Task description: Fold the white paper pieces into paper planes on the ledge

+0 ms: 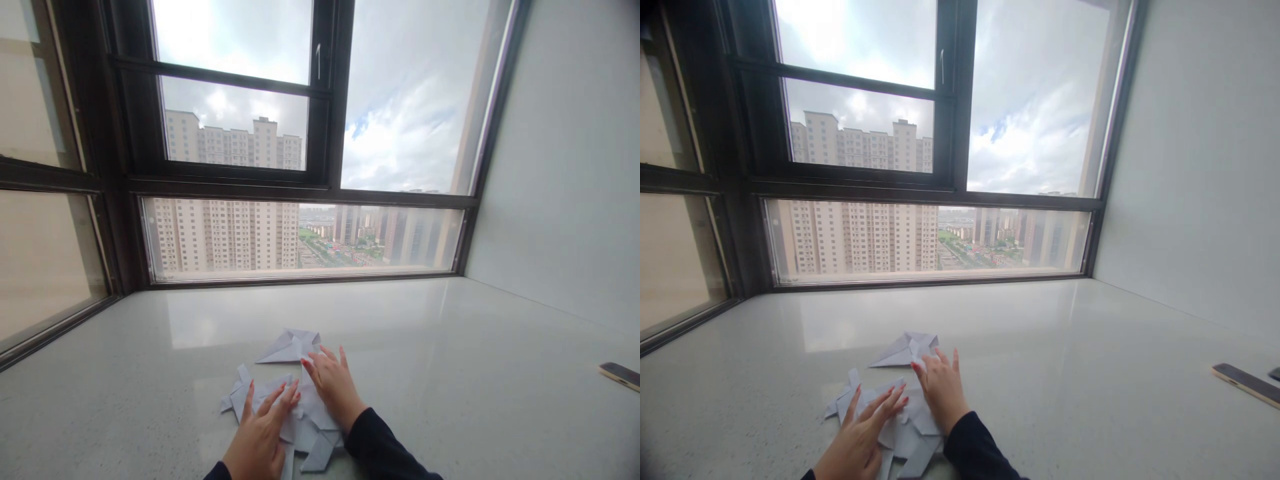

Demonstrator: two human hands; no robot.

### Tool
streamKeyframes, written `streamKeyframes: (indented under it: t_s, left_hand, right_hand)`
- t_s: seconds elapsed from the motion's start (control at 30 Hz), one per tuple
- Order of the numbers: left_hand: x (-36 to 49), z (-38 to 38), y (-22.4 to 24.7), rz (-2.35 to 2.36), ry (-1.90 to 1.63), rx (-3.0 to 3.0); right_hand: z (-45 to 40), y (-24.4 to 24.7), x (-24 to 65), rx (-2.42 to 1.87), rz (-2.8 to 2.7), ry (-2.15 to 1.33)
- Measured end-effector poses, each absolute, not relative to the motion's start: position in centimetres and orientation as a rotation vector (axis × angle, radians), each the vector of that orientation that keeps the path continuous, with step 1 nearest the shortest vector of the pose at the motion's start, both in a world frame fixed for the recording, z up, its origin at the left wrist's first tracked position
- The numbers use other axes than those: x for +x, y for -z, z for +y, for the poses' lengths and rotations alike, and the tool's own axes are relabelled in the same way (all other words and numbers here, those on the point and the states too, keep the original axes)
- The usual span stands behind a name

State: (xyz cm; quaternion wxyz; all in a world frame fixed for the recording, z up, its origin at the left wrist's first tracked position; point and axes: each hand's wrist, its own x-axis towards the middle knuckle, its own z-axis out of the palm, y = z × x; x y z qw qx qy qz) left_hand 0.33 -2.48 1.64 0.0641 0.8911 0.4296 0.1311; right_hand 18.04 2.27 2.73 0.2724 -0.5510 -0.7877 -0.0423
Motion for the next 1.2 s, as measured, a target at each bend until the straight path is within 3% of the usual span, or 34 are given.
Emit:
streamKeyframes:
  t_s: [0.27, 0.43, 0.63, 0.87, 1.2]
  left_hand:
    - [-0.3, -2.0, -1.0, 1.761, -0.758, 2.593]
    - [-0.4, -1.8, -0.4, 1.861, -0.733, 2.521]
    - [-0.2, -2.1, 0.0, 1.568, -0.59, 2.583]
    - [0.4, -2.5, -0.9, 1.181, -0.47, 2.756]
    - [0.2, -2.5, -1.4, 1.121, -0.407, 2.719]
  right_hand:
    - [2.3, -3.3, 18.3, -1.435, -2.049, 0.031]
    - [2.7, -2.4, 18.2, -1.404, -2.107, -0.065]
    - [1.9, -3.4, 17.7, -1.291, -2.054, -0.299]
    - [2.9, -2.6, 18.2, -1.271, -2.007, -0.105]
    - [4.2, -1.5, 17.0, -1.411, -2.176, 0.054]
